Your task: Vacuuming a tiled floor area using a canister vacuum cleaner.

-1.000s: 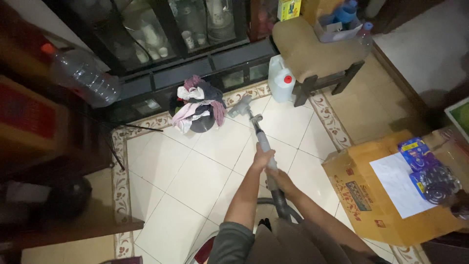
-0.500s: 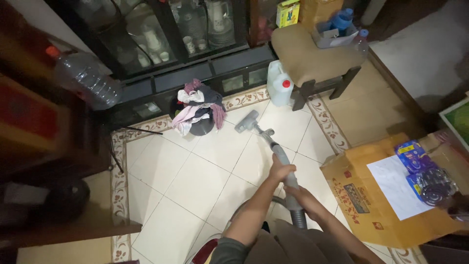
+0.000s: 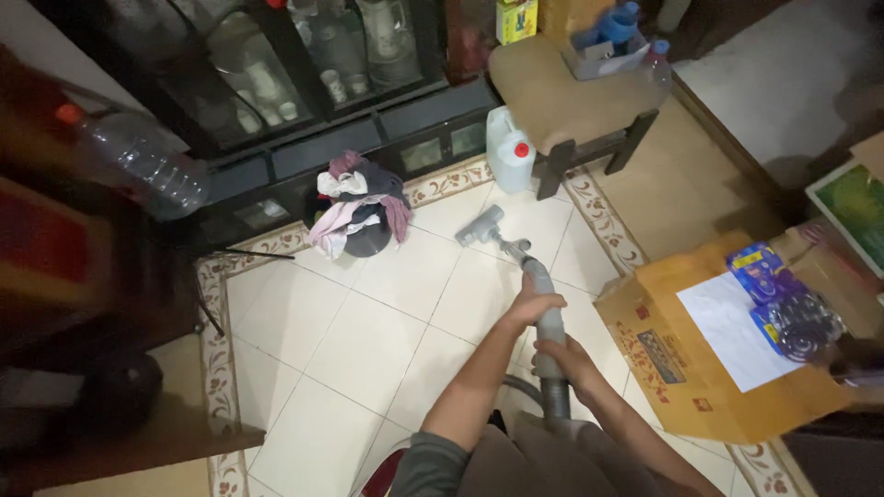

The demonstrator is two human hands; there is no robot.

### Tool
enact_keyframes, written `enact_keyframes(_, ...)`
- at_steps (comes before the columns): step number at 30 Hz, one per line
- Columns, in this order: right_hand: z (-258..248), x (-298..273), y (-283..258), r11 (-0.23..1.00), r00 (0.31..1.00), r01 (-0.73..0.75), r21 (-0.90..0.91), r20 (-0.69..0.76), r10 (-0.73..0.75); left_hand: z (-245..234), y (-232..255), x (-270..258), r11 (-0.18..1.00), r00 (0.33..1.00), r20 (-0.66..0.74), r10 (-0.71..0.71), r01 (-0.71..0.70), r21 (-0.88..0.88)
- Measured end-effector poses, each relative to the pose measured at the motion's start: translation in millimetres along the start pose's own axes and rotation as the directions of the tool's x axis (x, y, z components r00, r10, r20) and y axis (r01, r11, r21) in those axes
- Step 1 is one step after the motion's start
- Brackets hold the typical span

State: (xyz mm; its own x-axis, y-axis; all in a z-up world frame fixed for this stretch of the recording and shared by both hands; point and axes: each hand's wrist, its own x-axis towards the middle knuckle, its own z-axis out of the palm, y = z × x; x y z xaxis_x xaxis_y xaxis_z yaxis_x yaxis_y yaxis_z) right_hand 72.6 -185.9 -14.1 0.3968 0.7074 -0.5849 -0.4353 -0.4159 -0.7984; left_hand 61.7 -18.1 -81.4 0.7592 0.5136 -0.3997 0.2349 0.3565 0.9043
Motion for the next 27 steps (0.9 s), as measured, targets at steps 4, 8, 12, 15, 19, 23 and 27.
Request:
enact_keyframes(4, -5, 30, 26, 0.997, 0.998, -0.052, -0.049, -0.022, 0.05, -9, -42, 27, 0.993, 0.997, -0.069, -0.031, 0.038, 0.111)
enact_keyframes(8, -20, 54, 62, 0.984, 0.997, -0.035, -0.172, 0.058, 0.046, -10, -46, 12, 0.987, 0.98, -0.128, -0.151, 0.156, 0.032)
enact_keyframes(12, -22, 37, 65, 0.98, 0.993, -0.106, -0.167, 0.039, 0.114, 3, -47, -7, 0.994, 0.982, -0.16, -0.103, 0.095, -0.056)
enact_keyframes(15, -33, 33, 72, 0.976, 0.992, -0.121, -0.181, 0.0, 0.123, 15, -78, 13, 0.996, 0.981, -0.183, 0.069, -0.057, 0.068)
enact_keyframes(19, -42, 11, 61, 0.947, 0.993, -0.101, -0.304, -0.087, 0.078, 40, -72, 15, 0.998, 0.985, -0.157, 0.07, -0.069, 0.011)
enact_keyframes(23, -32, -23, 31, 0.992, 0.984, -0.084, -0.096, -0.163, 0.068, 52, -42, 6, 0.998, 0.997, -0.047, 0.054, -0.053, 0.019)
enact_keyframes(27, -22, -30, 12, 0.999, 0.984, -0.019, 0.032, -0.178, 0.024, 51, 13, -17, 0.995, 0.996, 0.063, -0.059, 0.053, 0.088)
